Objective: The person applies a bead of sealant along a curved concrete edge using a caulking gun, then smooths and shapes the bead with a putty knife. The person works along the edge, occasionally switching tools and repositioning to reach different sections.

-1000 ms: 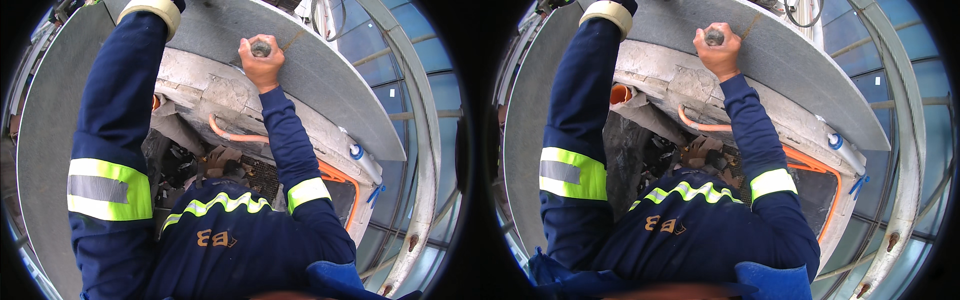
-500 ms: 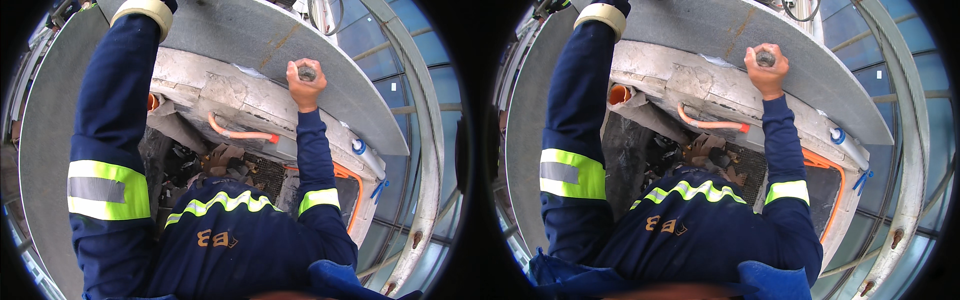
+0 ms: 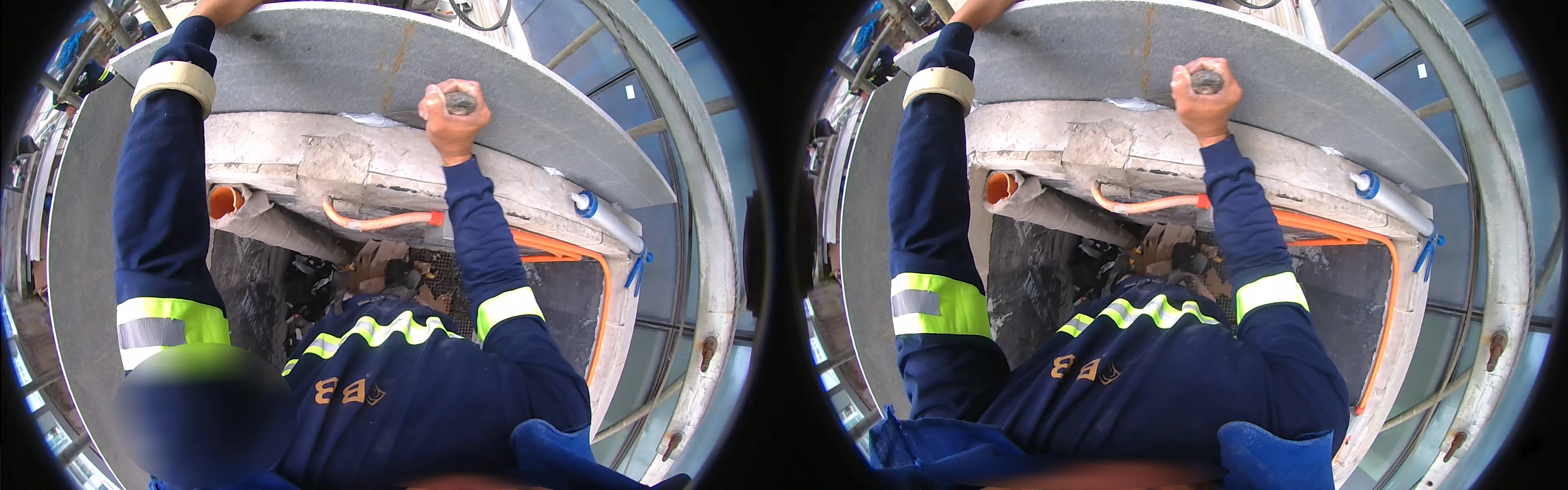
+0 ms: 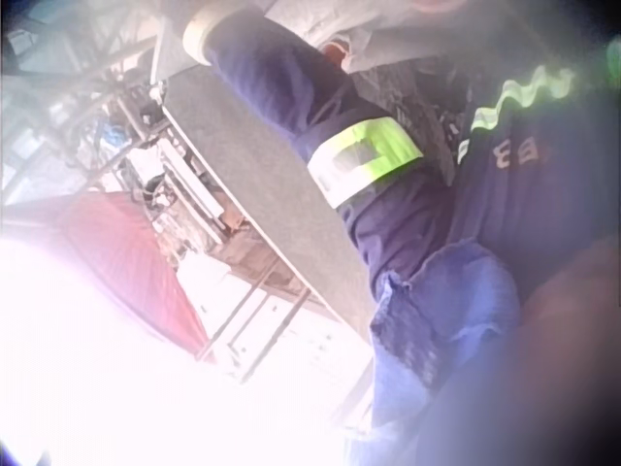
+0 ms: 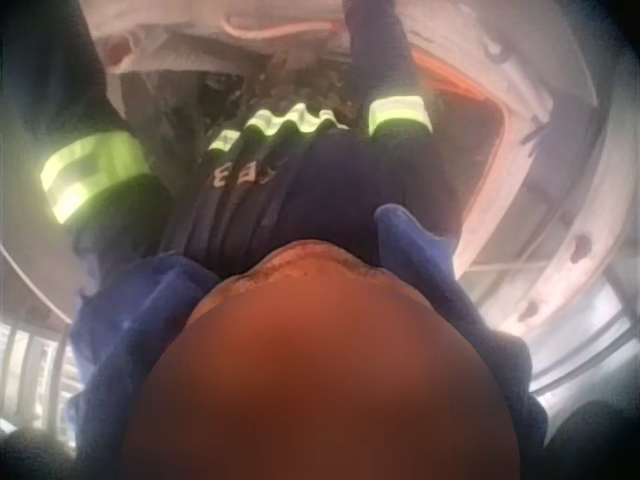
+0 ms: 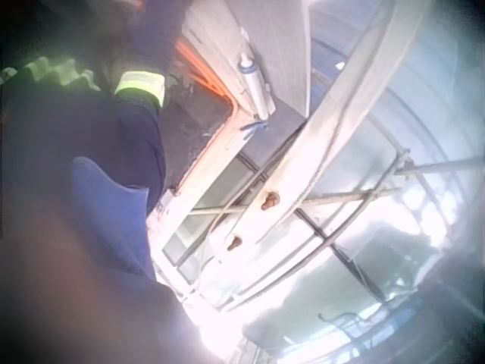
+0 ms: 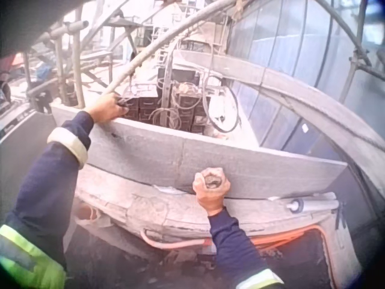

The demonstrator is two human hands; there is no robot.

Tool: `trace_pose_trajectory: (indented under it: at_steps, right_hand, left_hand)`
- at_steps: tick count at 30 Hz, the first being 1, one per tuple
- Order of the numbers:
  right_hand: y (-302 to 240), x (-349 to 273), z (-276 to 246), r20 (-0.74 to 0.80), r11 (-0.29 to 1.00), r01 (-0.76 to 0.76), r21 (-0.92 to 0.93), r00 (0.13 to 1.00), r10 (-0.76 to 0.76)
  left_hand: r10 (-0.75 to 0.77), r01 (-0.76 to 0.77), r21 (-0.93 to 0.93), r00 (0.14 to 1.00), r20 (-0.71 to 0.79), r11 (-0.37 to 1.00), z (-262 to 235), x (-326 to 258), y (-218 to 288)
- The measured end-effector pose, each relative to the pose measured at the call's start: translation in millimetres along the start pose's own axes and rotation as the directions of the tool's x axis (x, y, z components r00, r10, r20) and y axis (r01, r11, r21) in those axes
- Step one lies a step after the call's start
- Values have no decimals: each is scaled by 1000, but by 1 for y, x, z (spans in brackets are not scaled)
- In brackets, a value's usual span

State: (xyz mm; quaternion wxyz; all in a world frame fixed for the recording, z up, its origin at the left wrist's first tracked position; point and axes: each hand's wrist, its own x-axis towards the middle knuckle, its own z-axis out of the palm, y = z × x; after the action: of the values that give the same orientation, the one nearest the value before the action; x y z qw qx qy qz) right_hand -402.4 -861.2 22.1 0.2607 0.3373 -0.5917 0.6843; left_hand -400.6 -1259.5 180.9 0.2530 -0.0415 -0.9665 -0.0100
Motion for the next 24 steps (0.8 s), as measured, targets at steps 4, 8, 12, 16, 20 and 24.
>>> trace_pose_trajectory:
  at_steps: [4,8,12,16,20,24]
  right_hand:
    - [-10,2,-30,91,982,37,-183,996,-21]
    - [-37,12,-39,34,999,21,41,999,-23]
    - [-53,19,-22,-165,983,-41,180,984,71]
    - [-68,1,-19,-90,971,208,-116,972,-219]
    - [-85,-28,-41,4,957,218,-190,975,-221]
    - [-99,-44,-74,-58,961,184,-205,978,-200]
  left_hand:
    - [239,-236,164,971,-1,958,8,5,-15]
    - [197,-197,56,980,5,979,7,4,-10]
    - [-279,282,-196,959,44,939,-7,-1,15]
    - [-324,310,-388,946,32,868,-18,-4,36]
    - [-246,162,-209,837,-489,964,-27,-27,58]
    - [369,-283,237,688,-625,929,-32,-71,110]
